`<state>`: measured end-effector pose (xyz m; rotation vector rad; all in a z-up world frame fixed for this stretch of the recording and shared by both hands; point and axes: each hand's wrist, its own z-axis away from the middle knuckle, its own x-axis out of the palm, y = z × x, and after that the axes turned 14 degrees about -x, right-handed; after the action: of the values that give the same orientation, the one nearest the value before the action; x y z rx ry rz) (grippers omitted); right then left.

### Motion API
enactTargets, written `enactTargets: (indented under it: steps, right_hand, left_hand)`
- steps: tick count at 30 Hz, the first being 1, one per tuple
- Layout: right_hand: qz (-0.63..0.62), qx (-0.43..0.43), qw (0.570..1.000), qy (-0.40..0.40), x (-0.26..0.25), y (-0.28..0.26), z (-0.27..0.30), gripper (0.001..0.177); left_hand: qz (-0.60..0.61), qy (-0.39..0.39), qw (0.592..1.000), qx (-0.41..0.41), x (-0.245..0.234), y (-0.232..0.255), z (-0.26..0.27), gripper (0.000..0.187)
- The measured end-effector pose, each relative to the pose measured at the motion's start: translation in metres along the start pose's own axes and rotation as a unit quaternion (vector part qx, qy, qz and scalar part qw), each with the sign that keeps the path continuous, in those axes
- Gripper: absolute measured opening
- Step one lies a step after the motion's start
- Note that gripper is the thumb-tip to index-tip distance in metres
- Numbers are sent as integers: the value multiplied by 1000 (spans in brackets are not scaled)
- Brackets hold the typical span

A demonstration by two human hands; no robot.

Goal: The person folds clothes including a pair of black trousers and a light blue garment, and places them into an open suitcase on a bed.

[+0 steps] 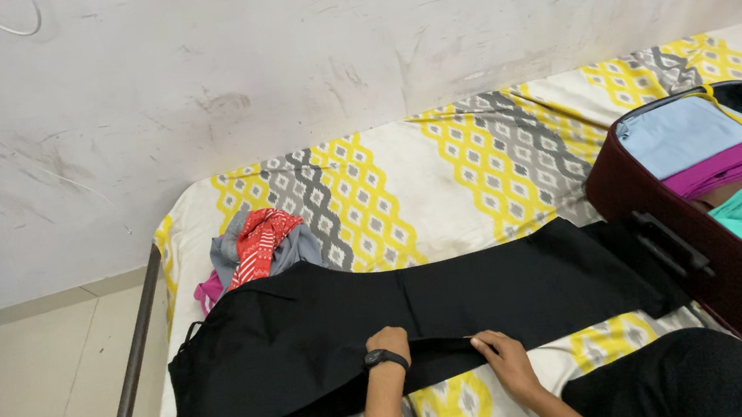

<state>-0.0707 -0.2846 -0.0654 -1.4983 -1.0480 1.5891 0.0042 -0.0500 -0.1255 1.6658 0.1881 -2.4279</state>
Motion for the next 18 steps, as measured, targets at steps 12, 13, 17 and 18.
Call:
enactTargets:
  steps: [12, 13, 17, 18]
  right_hand:
    - [39, -10, 994, -98, -5, -20, 43, 30]
    - [54, -27, 991, -119, -7, -17, 41, 34]
    - [159, -105, 978, -89, -30, 9, 17, 31]
    - [177, -170, 969, -30, -38, 16, 4, 27]
  left_hand:
    - [25, -40, 999, -6, -39, -22, 16, 20]
    - [60, -27, 998, -5, -44, -24, 19, 19]
    - [152, 130, 980, 12, -76, -38, 38, 17]
    - [171, 183, 968, 4, -87, -40, 43, 13]
